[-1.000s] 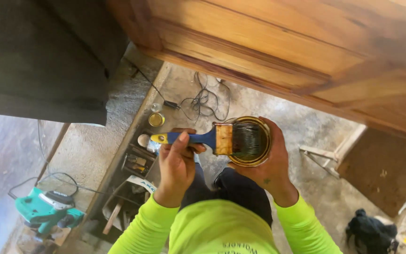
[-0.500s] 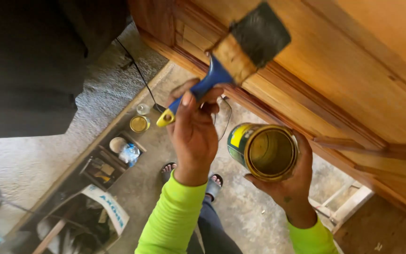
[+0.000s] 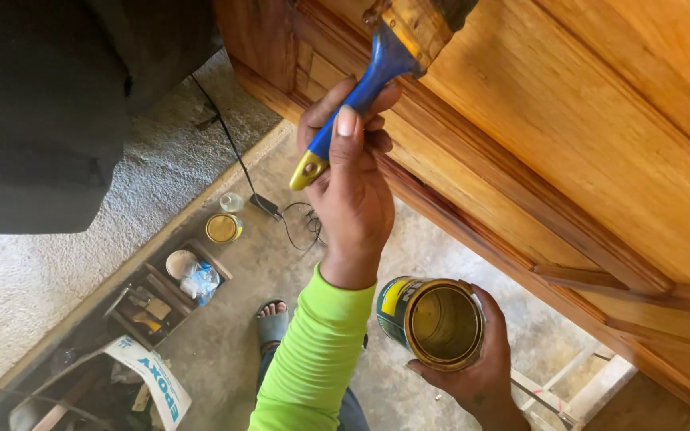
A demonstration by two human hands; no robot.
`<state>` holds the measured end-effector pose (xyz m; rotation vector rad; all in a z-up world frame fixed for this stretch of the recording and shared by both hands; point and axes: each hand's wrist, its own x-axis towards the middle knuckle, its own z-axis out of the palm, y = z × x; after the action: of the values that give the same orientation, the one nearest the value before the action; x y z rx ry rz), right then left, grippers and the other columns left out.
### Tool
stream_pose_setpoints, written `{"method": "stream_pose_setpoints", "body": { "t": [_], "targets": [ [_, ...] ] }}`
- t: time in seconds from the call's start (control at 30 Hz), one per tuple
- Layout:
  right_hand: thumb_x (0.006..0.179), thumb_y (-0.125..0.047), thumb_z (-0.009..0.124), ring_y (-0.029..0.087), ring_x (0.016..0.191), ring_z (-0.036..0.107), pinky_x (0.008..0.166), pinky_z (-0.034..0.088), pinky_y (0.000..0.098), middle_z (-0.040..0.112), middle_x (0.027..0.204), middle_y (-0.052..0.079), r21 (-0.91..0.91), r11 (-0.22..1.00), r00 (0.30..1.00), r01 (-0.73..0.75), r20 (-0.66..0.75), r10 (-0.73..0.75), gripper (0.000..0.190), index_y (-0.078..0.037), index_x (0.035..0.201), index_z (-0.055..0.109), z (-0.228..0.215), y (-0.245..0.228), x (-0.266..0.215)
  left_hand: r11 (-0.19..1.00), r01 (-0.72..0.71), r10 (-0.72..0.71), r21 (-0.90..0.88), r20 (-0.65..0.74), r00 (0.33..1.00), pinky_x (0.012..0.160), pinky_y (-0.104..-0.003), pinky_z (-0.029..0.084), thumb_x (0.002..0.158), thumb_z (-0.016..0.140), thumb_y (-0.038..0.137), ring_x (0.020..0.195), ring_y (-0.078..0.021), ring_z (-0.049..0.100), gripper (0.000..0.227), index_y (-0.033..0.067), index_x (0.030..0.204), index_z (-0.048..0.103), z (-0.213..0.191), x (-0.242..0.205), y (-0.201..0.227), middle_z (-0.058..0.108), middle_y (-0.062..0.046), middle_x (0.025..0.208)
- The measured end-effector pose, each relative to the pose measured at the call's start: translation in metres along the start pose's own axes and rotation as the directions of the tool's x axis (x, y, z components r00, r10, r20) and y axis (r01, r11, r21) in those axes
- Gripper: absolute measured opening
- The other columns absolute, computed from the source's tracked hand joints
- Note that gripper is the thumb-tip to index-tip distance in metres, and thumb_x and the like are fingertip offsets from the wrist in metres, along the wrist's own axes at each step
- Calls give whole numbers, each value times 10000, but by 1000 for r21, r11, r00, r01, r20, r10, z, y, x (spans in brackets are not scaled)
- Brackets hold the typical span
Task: The person applies wood stain to a wooden cabinet using a paintbrush. They repeatedly dip the brush into a can of stain and brush the liquid onto the cabinet surface, covering edges and panels.
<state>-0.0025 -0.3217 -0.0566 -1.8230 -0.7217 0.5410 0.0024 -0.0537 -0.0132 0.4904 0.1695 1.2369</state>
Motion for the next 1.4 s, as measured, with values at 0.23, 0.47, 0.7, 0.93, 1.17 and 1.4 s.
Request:
{"method": "stream_pose_setpoints", "body": {
  "t": [0.23, 0.47, 0.7, 0.93, 1.17, 1.4],
  "targets": [
    [481, -160, 985, 273, 1289, 561, 1066, 493, 436, 514, 1419, 173, -94, 989, 993, -117, -43, 113, 1266, -10, 1514, 268, -1, 2, -17, 1000, -19, 18, 18, 61, 998, 850, -281, 498, 1160, 626, 243, 977, -147, 615, 294, 13, 1328, 552, 16, -26, -25, 724, -180, 1212],
    [430, -161, 1008, 262, 1250, 594, 1041, 498, 411, 565, 1365, 156, -164, 967, 979, -193, -100, 179, 1279, -19, 1493, 311, 0, -2, -44, 992, 105, -112, 75, 98, 989, 900, -265, 518, 1107, 668, 255, 1040, -129, 616, 343, 34, 1340, 547, 30, -71, -41, 696, -169, 1293],
    [416, -145, 1001, 255, 1243, 602, 1033, 503, 403, 579, 1358, 149, -85, 956, 945, -282, -194, 262, 1269, -22, 1481, 321, 16, 7, -70, 970, 199, -224, 141, 194, 955, 984, -260, 513, 1128, 663, 232, 1084, -120, 610, 310, 27, 1336, 558, 31, -98, -37, 682, -160, 1325],
    [396, -119, 993, 241, 1220, 621, 1017, 509, 391, 608, 1316, 136, -123, 922, 906, -367, -271, 324, 1234, -25, 1450, 359, 37, -8, -76, 945, 115, -228, 307, 362, 904, 948, -285, 568, 1125, 667, 252, 1117, -177, 700, 259, 58, 1294, 643, 11, -54, -18, 697, -107, 1236],
    [445, -142, 996, 254, 1219, 641, 1018, 521, 407, 620, 1313, 145, -3, 934, 907, -356, -244, 345, 1176, -21, 1438, 377, 74, -22, -70, 902, -29, -59, 431, 190, 980, 724, -285, 506, 1070, 700, 338, 820, -116, 599, 344, 47, 1247, 652, -28, 33, -2, 692, -76, 1052],
    [534, -191, 993, 275, 1281, 612, 1057, 508, 415, 591, 1370, 161, 175, 957, 949, -230, -179, 261, 1157, -8, 1474, 343, 88, -20, -74, 883, -156, 75, 442, 193, 978, 691, -254, 474, 1082, 693, 328, 773, -109, 612, 321, 75, 1273, 638, -24, 73, 38, 776, -131, 1060]
  ]
}}
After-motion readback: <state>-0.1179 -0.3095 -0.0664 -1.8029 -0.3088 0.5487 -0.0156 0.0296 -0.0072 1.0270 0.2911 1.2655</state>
